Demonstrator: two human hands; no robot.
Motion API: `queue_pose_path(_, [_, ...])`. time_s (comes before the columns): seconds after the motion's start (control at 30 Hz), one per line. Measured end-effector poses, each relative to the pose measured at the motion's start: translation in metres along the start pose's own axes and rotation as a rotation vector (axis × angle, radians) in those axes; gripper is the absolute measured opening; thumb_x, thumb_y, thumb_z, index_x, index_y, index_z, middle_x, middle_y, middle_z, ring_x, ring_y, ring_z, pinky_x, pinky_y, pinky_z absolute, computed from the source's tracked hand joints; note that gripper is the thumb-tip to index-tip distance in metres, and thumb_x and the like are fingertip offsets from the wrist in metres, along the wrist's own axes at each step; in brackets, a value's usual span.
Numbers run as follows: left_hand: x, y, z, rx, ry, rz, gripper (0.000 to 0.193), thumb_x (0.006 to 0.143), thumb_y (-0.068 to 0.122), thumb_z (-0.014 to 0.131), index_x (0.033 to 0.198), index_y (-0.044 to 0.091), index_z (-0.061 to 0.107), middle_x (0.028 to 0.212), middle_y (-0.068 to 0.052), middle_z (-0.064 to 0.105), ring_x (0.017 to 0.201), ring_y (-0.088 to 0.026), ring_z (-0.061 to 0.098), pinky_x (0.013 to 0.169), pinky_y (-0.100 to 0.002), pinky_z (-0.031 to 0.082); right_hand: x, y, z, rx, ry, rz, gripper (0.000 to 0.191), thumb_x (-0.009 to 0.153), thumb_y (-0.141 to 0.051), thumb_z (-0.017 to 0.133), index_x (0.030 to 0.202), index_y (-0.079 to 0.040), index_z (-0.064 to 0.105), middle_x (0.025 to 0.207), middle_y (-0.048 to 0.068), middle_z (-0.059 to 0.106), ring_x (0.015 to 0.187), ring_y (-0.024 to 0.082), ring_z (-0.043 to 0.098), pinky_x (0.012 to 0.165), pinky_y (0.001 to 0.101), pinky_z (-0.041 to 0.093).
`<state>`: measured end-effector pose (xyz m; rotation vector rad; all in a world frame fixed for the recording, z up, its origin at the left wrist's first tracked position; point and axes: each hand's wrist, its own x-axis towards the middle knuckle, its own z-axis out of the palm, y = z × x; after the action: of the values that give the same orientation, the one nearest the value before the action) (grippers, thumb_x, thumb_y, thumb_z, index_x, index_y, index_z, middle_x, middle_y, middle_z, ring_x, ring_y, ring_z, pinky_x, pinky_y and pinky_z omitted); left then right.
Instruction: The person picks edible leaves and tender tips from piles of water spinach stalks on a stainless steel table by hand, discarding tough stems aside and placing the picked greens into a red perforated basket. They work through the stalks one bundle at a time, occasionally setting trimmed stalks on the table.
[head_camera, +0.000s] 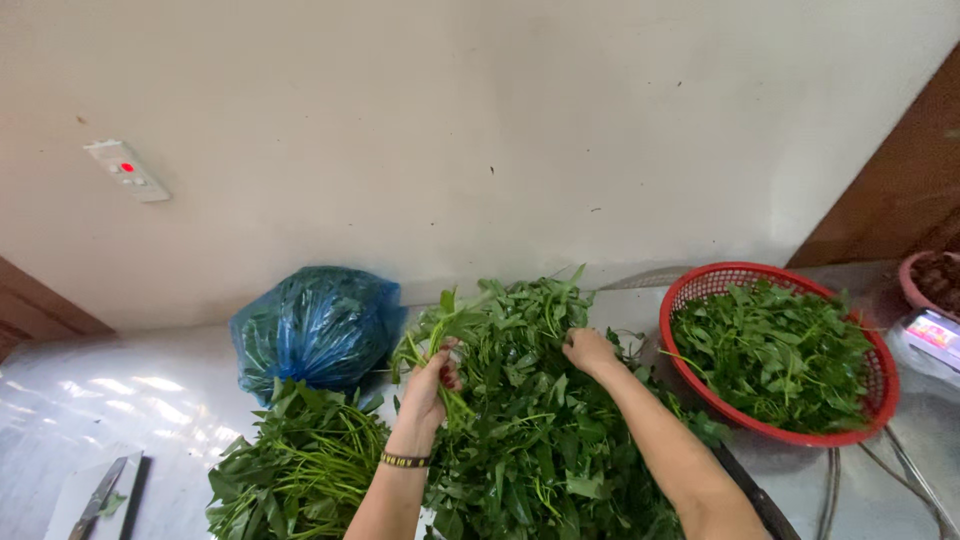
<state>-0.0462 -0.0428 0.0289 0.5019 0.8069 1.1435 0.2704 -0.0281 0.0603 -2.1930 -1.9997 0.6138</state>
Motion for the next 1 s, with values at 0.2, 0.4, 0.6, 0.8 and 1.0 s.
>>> queue_pose_path(0.2, [0.044,-0.042,0.043,-0.087,0.038,-0.183,0.022,0.104,0.015,0.054,0.115,0.004,0.068,0.077,-0.001,0.053,0.062,-0.012,0.042,0.054,-0.029,0.038,-0.022,0.029,0.004,0.306,0.143,-0.074,0.027,0.097,-0.025,0.064,0.114,-0.004,0.065,0.098,0.012,0.075,0.087,0.029,0.072,0.077,0.0436,0.056])
queue_pose_path(0.4, [0.06,-0.077,0.087,0.071,0.011,-0.144,0.02,0.099,0.02,0.064,0.111,0.005,0.069,0.087,-0.005,0.072,0.062,-0.012,0.047,0.056,-0.03,0.045,-0.055,0.044,0.011,0.585,0.156,-0.041,0.021,0.098,-0.022,0.064,0.111,-0.006,0.064,0.089,0.007,0.076,0.077,0.018,0.069,0.072,0.0358,0.053])
queue_pose_path(0.6, [0.064,-0.071,0.093,0.213,-0.045,0.011,0.024,0.094,0.012,0.078,0.111,-0.003,0.07,0.08,-0.002,0.063,0.059,-0.011,0.048,0.051,-0.031,0.043,-0.081,0.02,0.023,0.59,0.134,-0.219,0.023,0.093,-0.02,0.069,0.108,-0.004,0.064,0.086,0.008,0.074,0.075,0.018,0.068,0.07,0.0344,0.055])
queue_pose_path(0.8, [0.043,-0.06,0.097,0.38,0.01,0.031,0.025,0.091,0.003,0.068,0.115,0.01,0.064,0.081,-0.002,0.067,0.056,-0.011,0.048,0.049,-0.028,0.037,-0.084,-0.014,0.03,0.631,0.04,-0.291,0.026,0.092,-0.022,0.069,0.104,-0.001,0.059,0.084,0.01,0.071,0.076,0.02,0.067,0.071,0.0352,0.054])
queue_pose_path(1.0, [0.045,-0.068,0.088,0.199,-0.06,0.009,0.023,0.091,-0.001,0.068,0.114,0.004,0.067,0.08,-0.002,0.063,0.058,-0.011,0.05,0.049,-0.028,0.038,-0.077,-0.028,0.037,0.65,0.132,-0.195,0.023,0.096,-0.025,0.06,0.107,-0.005,0.058,0.083,0.014,0.068,0.071,0.027,0.064,0.068,0.0394,0.05])
